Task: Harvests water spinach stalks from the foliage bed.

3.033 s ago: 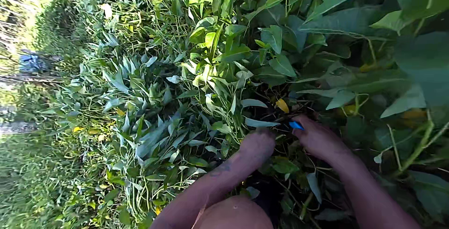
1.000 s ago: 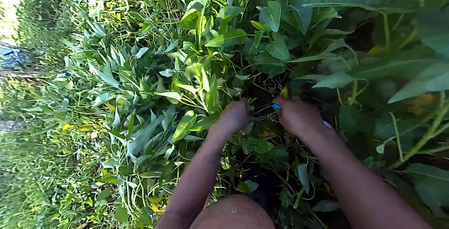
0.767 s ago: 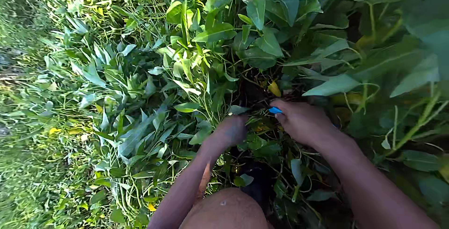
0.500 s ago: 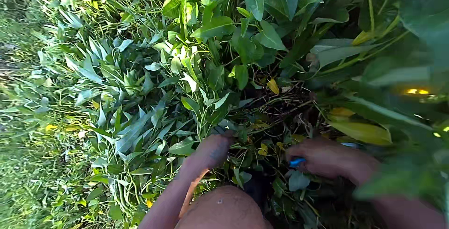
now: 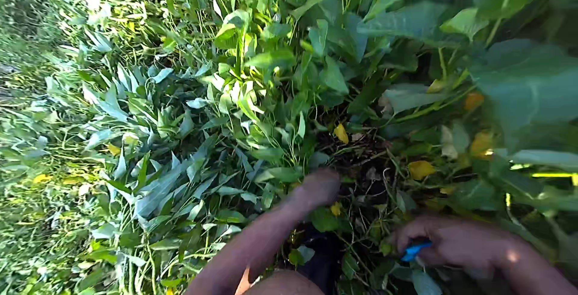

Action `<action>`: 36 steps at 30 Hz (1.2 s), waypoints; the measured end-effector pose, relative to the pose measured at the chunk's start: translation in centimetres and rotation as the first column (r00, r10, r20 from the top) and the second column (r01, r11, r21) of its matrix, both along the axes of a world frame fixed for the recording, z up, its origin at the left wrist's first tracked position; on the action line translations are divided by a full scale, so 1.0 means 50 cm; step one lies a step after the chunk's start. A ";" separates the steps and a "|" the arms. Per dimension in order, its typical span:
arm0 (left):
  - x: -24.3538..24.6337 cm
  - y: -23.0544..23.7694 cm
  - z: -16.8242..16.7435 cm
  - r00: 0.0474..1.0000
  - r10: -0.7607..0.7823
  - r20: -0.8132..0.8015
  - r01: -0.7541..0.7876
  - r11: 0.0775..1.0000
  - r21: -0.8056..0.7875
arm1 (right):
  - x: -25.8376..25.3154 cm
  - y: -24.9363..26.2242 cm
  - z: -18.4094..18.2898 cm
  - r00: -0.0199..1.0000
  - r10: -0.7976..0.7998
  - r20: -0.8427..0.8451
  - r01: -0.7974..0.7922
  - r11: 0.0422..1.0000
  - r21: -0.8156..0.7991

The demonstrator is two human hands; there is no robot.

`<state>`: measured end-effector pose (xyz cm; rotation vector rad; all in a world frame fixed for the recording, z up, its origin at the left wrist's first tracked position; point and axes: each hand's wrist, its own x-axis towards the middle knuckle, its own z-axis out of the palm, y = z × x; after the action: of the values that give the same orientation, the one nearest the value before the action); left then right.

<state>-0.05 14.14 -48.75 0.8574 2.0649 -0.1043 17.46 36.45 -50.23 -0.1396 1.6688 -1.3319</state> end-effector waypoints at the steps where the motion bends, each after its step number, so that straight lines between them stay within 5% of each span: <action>1: 0.009 0.000 -0.031 1.000 -0.002 0.004 0.002 1.000 -0.020 | 0.004 0.009 0.001 0.999 -0.036 0.008 0.036 0.999 -0.034; 7: 0.032 -0.037 -0.056 0.998 -0.028 -0.065 0.028 1.000 0.005 | -0.010 0.022 0.018 0.926 -0.362 -0.103 0.341 0.923 -0.180; 11: 0.034 -0.039 -0.022 0.983 -0.098 -0.158 0.109 0.992 0.063 | -0.078 -0.033 0.085 0.784 -0.489 -0.383 0.584 0.790 0.186; 13: 0.043 -0.047 -0.022 0.967 -0.157 -0.199 0.173 0.983 0.067 | -0.115 -0.085 0.115 0.834 -0.302 -0.461 0.512 0.734 0.447; 16: 0.045 -0.041 -0.018 0.949 -0.217 -0.228 0.232 0.972 0.042 | -0.163 -0.153 0.110 0.947 -0.078 -0.313 0.287 0.646 0.707; 20: 0.031 -0.033 -0.004 0.958 -0.227 -0.177 0.230 0.973 -0.006 | -0.180 -0.196 0.027 0.971 -0.062 -0.230 0.222 0.582 0.782; 25: 0.014 -0.033 0.028 0.965 -0.219 -0.144 0.216 0.976 -0.040 | -0.177 -0.159 0.076 0.992 -0.058 -0.111 0.125 0.575 0.808; 31: 0.000 -0.108 0.062 0.994 -0.020 -0.106 0.019 1.000 -0.010 | -0.168 -0.142 0.085 0.968 -0.103 -0.229 0.244 0.606 0.757; 34: -0.007 -0.138 0.092 0.967 0.249 -0.060 -0.239 0.962 0.135 | -0.170 -0.154 0.073 0.893 -0.211 -0.398 0.434 0.640 0.635; 36: -0.006 -0.181 0.108 0.883 0.463 -0.072 -0.427 0.859 0.284 | -0.173 -0.169 0.052 0.789 -0.289 -0.543 0.581 0.640 0.503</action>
<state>-0.34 5.11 -43.35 0.5074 2.3930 0.3813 8.80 28.00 -47.64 0.4803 2.5854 -1.0020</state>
